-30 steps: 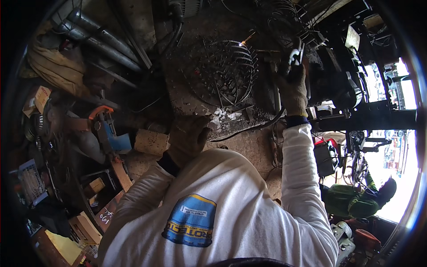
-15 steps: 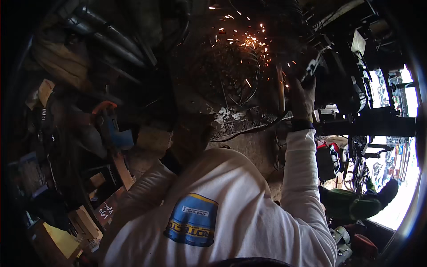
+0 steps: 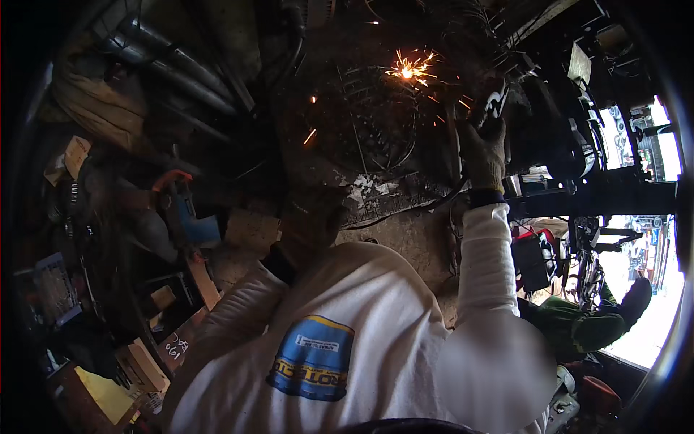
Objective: The person uses a welding tool and a hammer to assemble and secure metal rods onto a curved cage-like frame on a workbench. They hold the metal rods in place by hand, apply the welder to various joints, and then tap the frame with a hammer to adjust or test the connections.
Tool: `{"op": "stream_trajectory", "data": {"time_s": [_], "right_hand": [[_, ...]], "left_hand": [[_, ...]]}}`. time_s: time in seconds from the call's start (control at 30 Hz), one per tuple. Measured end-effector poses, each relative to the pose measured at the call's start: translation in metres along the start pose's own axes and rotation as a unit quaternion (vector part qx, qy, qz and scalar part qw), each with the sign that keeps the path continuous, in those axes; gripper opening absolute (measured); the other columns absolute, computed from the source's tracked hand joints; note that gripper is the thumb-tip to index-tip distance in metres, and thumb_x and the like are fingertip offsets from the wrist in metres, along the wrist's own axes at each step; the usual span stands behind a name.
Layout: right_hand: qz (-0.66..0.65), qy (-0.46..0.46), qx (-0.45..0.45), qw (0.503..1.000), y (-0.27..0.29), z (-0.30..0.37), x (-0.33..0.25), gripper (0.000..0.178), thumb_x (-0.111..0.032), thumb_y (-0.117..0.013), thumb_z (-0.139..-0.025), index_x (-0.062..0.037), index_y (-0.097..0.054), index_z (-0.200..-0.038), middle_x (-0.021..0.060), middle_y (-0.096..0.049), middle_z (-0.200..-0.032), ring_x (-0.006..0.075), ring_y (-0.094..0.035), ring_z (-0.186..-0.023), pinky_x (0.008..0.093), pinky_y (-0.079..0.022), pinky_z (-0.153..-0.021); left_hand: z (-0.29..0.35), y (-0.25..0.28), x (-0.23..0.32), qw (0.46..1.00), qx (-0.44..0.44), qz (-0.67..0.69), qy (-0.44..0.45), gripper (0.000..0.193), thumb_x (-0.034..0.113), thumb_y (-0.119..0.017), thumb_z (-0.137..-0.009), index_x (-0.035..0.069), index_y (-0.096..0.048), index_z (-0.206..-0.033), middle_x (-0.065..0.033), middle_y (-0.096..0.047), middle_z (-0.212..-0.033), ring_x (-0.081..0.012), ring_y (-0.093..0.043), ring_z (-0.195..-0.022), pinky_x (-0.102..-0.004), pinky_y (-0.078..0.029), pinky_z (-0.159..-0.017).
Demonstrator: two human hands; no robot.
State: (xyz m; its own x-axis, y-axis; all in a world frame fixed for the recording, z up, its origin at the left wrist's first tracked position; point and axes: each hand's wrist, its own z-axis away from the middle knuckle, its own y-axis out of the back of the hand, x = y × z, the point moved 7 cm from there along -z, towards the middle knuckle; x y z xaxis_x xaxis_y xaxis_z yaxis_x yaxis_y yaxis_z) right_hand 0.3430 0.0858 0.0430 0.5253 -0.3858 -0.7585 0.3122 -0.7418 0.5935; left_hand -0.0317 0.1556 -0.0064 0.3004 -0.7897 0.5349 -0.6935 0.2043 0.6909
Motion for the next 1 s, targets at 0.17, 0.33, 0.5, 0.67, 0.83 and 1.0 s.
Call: {"op": "stream_trajectory", "data": {"time_s": [0.17, 0.33, 0.5, 0.67, 0.83, 1.0], "right_hand": [[-0.126, -0.106, -0.024, 0.986, 0.009, 0.014, 0.004, 0.106, -0.038, -0.086, -0.079, -0.0008, -0.027, -0.159, 0.0183, -0.059, -0.14, 0.0284, -0.062, -0.12, 0.0364, -0.05, -0.1], [-0.192, -0.131, 0.087, 0.969, 0.047, 0.064, 0.002, 0.077, -0.022, -0.079, -0.089, -0.0132, -0.038, -0.153, 0.0073, -0.062, -0.117, 0.0149, -0.064, -0.088, 0.0304, -0.056, -0.069], [-0.317, -0.044, 0.027, 0.947, 0.072, 0.098, -0.036, 0.07, -0.022, -0.074, -0.091, -0.0106, -0.039, -0.151, 0.005, -0.061, -0.11, 0.0133, -0.063, -0.084, 0.0276, -0.053, -0.067], [-0.304, 0.006, -0.055, 0.951, 0.077, 0.112, -0.051, 0.08, -0.032, -0.079, -0.087, -0.0026, -0.038, -0.149, 0.0082, -0.061, -0.113, 0.0141, -0.065, -0.088, 0.028, -0.055, -0.074], [-0.284, -0.013, -0.072, 0.956, 0.077, 0.117, -0.038, 0.087, -0.032, -0.08, -0.086, -0.0026, -0.033, -0.154, 0.0082, -0.06, -0.116, 0.0152, -0.065, -0.091, 0.0282, -0.055, -0.076], [-0.29, -0.01, -0.104, 0.951, 0.067, 0.12, -0.052, 0.091, -0.031, -0.082, -0.085, -0.0024, -0.032, -0.155, 0.0078, -0.06, -0.118, 0.0158, -0.065, -0.095, 0.0301, -0.055, -0.079]], "left_hand": [[-0.004, 0.0, 0.002, 0.999, 0.004, 0.041, -0.004, 0.028, 0.017, -0.072, -0.091, 0.011, -0.07, -0.119, -0.0118, -0.071, -0.107, -0.0337, -0.068, -0.098, -0.0473, -0.053, -0.089], [-0.011, 0.015, 0.004, 0.999, 0.018, 0.046, -0.007, 0.028, 0.019, -0.074, -0.092, 0.01, -0.07, -0.118, -0.0112, -0.072, -0.104, -0.0315, -0.069, -0.094, -0.0443, -0.055, -0.083], [-0.025, 0.017, -0.008, 0.949, -0.005, 0.277, 0.153, 0.022, 0.016, -0.067, -0.101, 0.001, -0.067, -0.117, -0.0118, -0.072, -0.11, -0.0213, -0.071, -0.095, -0.0328, -0.057, -0.08], [-0.025, -0.016, -0.026, 0.847, -0.038, 0.428, 0.313, 0.034, 0.031, -0.059, -0.106, 0.0, -0.065, -0.118, -0.0098, -0.07, -0.109, -0.017, -0.069, -0.09, -0.0301, -0.056, -0.076], [-0.047, -0.018, -0.018, 0.723, -0.052, 0.548, 0.418, 0.044, 0.042, -0.053, -0.108, 0.002, -0.062, -0.122, -0.0092, -0.069, -0.108, -0.0145, -0.067, -0.087, -0.0295, -0.057, -0.075], [-0.058, -0.034, -0.002, 0.536, -0.043, 0.727, 0.427, 0.04, 0.043, -0.058, -0.106, 0.005, -0.064, -0.116, -0.0067, -0.07, -0.099, -0.0145, -0.069, -0.082, -0.0331, -0.058, -0.069]]}}
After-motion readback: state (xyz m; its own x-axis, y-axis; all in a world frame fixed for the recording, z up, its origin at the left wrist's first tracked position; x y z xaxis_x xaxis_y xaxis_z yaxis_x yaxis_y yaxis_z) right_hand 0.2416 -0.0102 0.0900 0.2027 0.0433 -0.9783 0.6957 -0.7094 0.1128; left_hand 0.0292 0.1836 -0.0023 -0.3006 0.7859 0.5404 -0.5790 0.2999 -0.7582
